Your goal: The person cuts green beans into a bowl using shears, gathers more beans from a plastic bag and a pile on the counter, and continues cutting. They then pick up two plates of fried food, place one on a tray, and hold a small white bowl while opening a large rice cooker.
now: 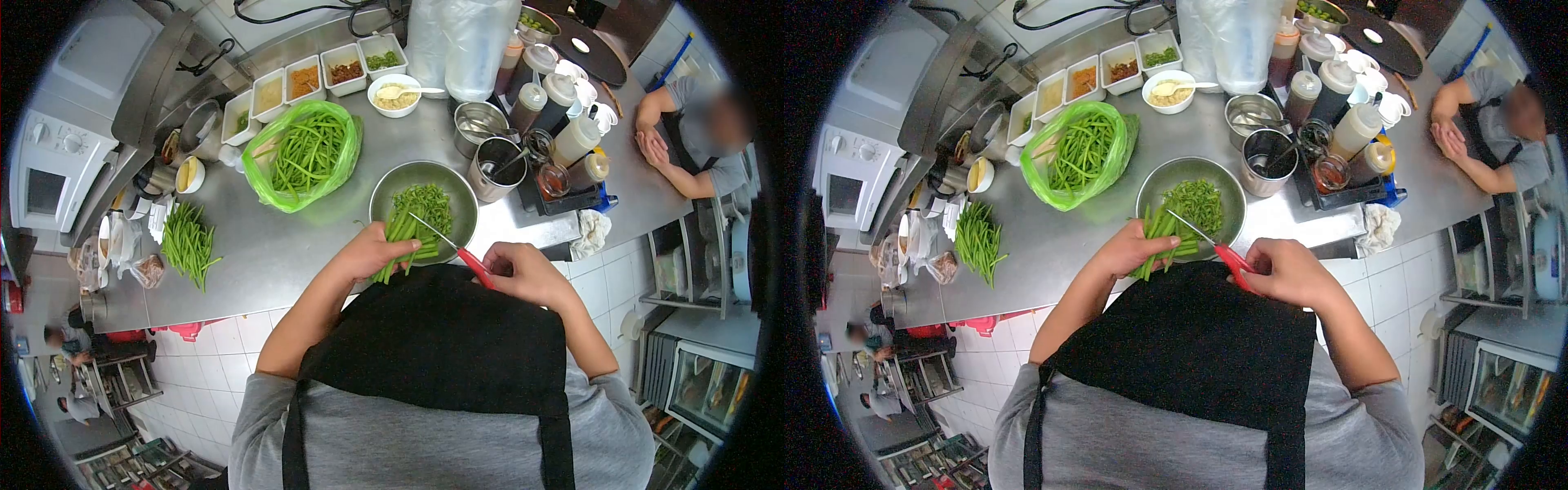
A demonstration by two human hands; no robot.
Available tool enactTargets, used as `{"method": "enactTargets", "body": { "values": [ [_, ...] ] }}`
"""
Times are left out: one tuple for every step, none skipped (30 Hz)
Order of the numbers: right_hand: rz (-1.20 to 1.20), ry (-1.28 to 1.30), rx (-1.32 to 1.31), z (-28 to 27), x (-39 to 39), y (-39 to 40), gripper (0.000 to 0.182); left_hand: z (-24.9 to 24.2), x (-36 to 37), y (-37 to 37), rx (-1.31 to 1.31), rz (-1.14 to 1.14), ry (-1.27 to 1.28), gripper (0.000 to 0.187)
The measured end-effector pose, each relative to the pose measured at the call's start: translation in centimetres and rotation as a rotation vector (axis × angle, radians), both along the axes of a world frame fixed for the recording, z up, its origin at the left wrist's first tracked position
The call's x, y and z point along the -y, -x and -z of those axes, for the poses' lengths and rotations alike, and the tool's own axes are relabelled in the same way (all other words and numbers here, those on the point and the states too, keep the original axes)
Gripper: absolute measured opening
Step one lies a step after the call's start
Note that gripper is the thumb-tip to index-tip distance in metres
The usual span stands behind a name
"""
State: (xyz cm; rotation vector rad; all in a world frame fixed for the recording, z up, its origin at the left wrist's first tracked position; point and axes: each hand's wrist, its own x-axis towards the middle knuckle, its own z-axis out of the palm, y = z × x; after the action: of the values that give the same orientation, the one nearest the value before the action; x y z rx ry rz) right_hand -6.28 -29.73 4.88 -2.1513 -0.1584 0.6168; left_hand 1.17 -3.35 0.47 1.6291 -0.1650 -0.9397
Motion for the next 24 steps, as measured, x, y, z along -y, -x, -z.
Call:
{"method": "enactTargets", "body": {
  "values": [
    [-0.004,-0.014,-0.025,0.2,-0.1,-0.2,0.02,-0.1,0.1,-0.1,0.001,0.017,-0.024,0.023],
    [0.011,-0.047,-0.08,0.4,-0.1,-0.4,0.021,-0.2,0.2,-0.2,0.001,0.034,-0.048,0.024],
    [0.024,-0.081,-0.133,0.5,-0.3,-0.7,0.023,-0.4,0.2,-0.3,-0.012,0.048,-0.068,0.024],
    [0.038,-0.115,-0.185,0.6,-0.3,-0.9,0.024,-0.8,0.3,-0.5,-0.024,0.062,-0.087,0.024],
    [0.037,-0.15,-0.204,0.8,-0.3,-1.1,0.026,-1.0,0.4,-0.7,-0.036,0.075,-0.107,0.024],
    [0.036,-0.185,-0.223,1.0,-0.3,-1.2,0.027,-0.9,0.3,-0.8,-0.065,0.078,-0.088,0.024],
    [0.035,-0.22,-0.241,1.2,-0.3,-1.4,0.028,-0.8,0.2,-1.0,-0.095,0.081,-0.068,0.024],
    [0.035,-0.23,-0.253,1.3,-0.3,-1.6,0.029,-0.7,0.2,-1.1,-0.125,0.084,-0.049,0.024],
    [0.036,-0.241,-0.265,1.4,-0.3,-1.7,0.029,-0.8,0.3,-1.1,-0.138,0.074,-0.051,0.024],
    [0.038,-0.252,-0.277,1.5,-0.3,-1.7,0.029,-1.0,0.4,-1.2,-0.153,0.066,-0.052,0.024],
    [0.048,-0.253,-0.283,1.5,-0.3,-1.7,0.029,-1.1,0.5,-1.2,-0.167,0.059,-0.053,0.024],
    [0.057,-0.253,-0.288,1.4,-0.3,-1.6,0.028,-1.0,0.5,-1.4,-0.18,0.066,-0.041,0.024],
    [0.066,-0.253,-0.293,1.4,-0.3,-1.6,0.027,-0.7,0.4,-1.5,-0.193,0.072,-0.029,0.024],
    [0.06,-0.25,-0.281,1.4,-0.2,-1.6,0.026,-0.5,0.2,-1.6,-0.206,0.078,-0.017,0.024],
    [0.053,-0.247,-0.269,1.5,-0.2,-1.5,0.025,-0.3,0.2,-1.7,-0.224,0.083,-0.01,0.024],
    [0.046,-0.245,-0.258,1.6,-0.1,-1.4,0.023,-0.1,0.2,-1.7,-0.243,0.088,-0.004,0.024],
    [0.049,-0.263,-0.257,1.7,0.0,-1.3,0.021,-0.1,0.1,-1.7,-0.261,0.093,0.003,0.023],
    [0.051,-0.281,-0.255,2.0,0.1,-1.2,0.02,-0.1,0.1,-1.8,-0.266,0.105,-0.008,0.023],
    [0.053,-0.298,-0.254,2.2,0.2,-1.1,0.018,-0.1,0.2,-1.8,-0.271,0.116,-0.019,0.023],
    [0.048,-0.297,-0.249,2.6,0.4,-1.0,0.017,-0.1,0.2,-1.9,-0.275,0.127,-0.03,0.024],
    [0.042,-0.295,-0.243,3.0,0.7,-0.9,0.016,-0.3,0.2,-1.8,-0.288,0.136,-0.046,0.024],
    [0.037,-0.293,-0.237,3.2,0.8,-0.9,0.015,-0.6,0.3,-1.8,-0.301,0.145,-0.061,0.024],
    [0.051,-0.311,-0.23,3.1,0.8,-0.8,0.016,-0.8,0.4,-1.7,-0.313,0.154,-0.078,0.024],
    [0.065,-0.329,-0.224,2.9,0.7,-0.6,0.017,-0.6,0.5,-1.6,-0.315,0.15,-0.072,0.025]
  ]
}}
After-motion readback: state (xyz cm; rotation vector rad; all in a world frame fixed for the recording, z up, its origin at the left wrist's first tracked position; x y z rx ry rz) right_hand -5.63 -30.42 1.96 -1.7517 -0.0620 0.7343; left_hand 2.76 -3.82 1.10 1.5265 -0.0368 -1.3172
